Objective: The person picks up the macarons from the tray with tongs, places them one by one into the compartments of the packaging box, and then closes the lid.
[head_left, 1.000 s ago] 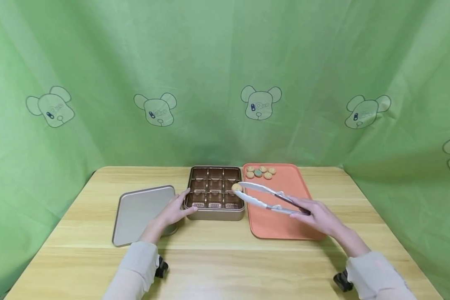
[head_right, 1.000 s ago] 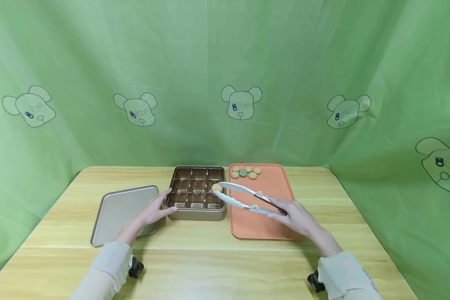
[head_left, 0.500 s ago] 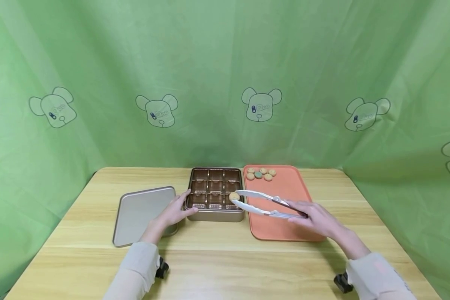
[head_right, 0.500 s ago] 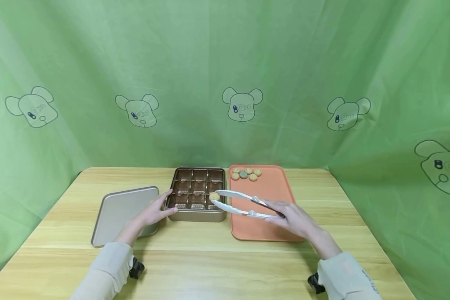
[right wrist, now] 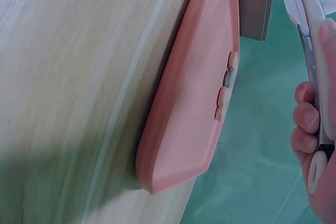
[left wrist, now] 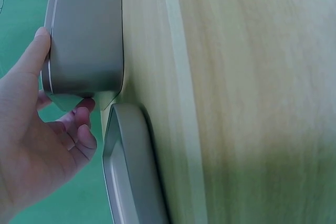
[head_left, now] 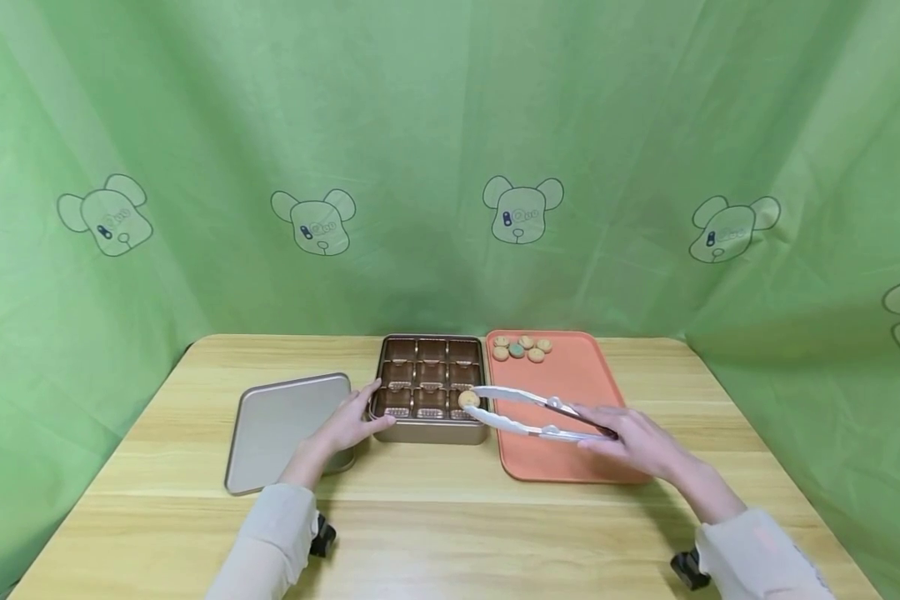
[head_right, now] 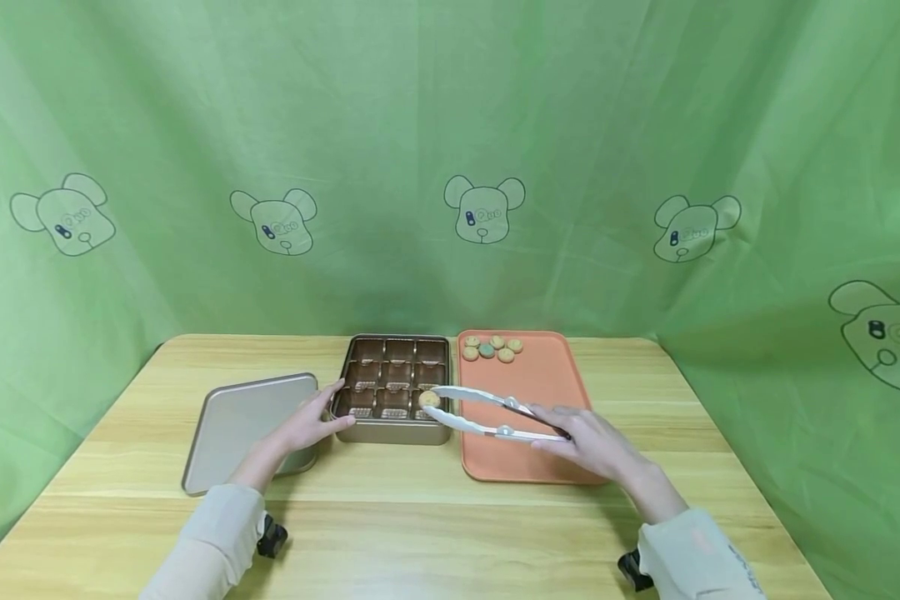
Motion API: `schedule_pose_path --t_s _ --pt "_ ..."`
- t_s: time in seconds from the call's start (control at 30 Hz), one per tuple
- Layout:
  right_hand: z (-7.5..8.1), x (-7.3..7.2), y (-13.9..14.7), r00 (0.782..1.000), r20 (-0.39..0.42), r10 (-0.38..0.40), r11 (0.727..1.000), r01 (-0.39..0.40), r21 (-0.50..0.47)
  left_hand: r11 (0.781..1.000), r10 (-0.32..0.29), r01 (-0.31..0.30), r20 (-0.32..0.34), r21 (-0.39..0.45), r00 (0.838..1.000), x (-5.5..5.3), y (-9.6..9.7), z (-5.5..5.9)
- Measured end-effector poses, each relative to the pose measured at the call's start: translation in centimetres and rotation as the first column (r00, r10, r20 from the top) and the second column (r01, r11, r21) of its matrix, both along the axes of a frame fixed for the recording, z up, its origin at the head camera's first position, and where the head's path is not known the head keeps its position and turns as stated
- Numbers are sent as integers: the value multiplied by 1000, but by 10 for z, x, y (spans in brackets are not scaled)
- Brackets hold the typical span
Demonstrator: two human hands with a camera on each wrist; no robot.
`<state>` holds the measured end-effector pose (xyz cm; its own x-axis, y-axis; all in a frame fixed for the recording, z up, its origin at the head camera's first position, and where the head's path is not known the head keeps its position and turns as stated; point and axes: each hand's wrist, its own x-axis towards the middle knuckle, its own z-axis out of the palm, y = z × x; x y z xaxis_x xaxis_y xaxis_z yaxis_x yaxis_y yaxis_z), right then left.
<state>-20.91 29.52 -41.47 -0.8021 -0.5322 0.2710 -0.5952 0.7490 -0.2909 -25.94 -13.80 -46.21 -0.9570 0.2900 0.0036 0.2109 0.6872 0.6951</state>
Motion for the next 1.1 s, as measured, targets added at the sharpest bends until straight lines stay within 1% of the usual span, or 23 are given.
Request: schedule_pose_path --t_s 0.2,0.37,0.5,0.57,0.67,0.77,0.93,1.1 --pt "-3 0 0 1000 25 -7 1000 7 -7 1000 -2 2 -4 -5 1000 1 0 0" --pt "-7 0 2 999 40 -15 999 17 -48 1000 0 0 -1 -3 1000 2 -1 1" --pt "-13 -1 6 997 77 -33 995 40 -93 1000 -2 2 -8 -10 1000 2 -1 1" --pt "-16 -3 10 994 91 -57 991 68 -114 1000 -2 2 -9 -14 1000 2 -1 1" --pt "-20 -5 16 988 104 -115 983 129 -135 1000 -2 2 -7 -13 1000 2 0 1" --pt "-24 -7 22 980 77 -184 974 193 -121 1000 -3 3 -3 -12 1000 2 0 1" --pt "-29 -10 31 957 25 -289 954 291 -77 1000 -2 2 4 -12 1000 2 0 0" --pt "-32 -12 37 930 51 -364 929 366 -51 1000 3 -3 1 3 1000 2 -1 0"
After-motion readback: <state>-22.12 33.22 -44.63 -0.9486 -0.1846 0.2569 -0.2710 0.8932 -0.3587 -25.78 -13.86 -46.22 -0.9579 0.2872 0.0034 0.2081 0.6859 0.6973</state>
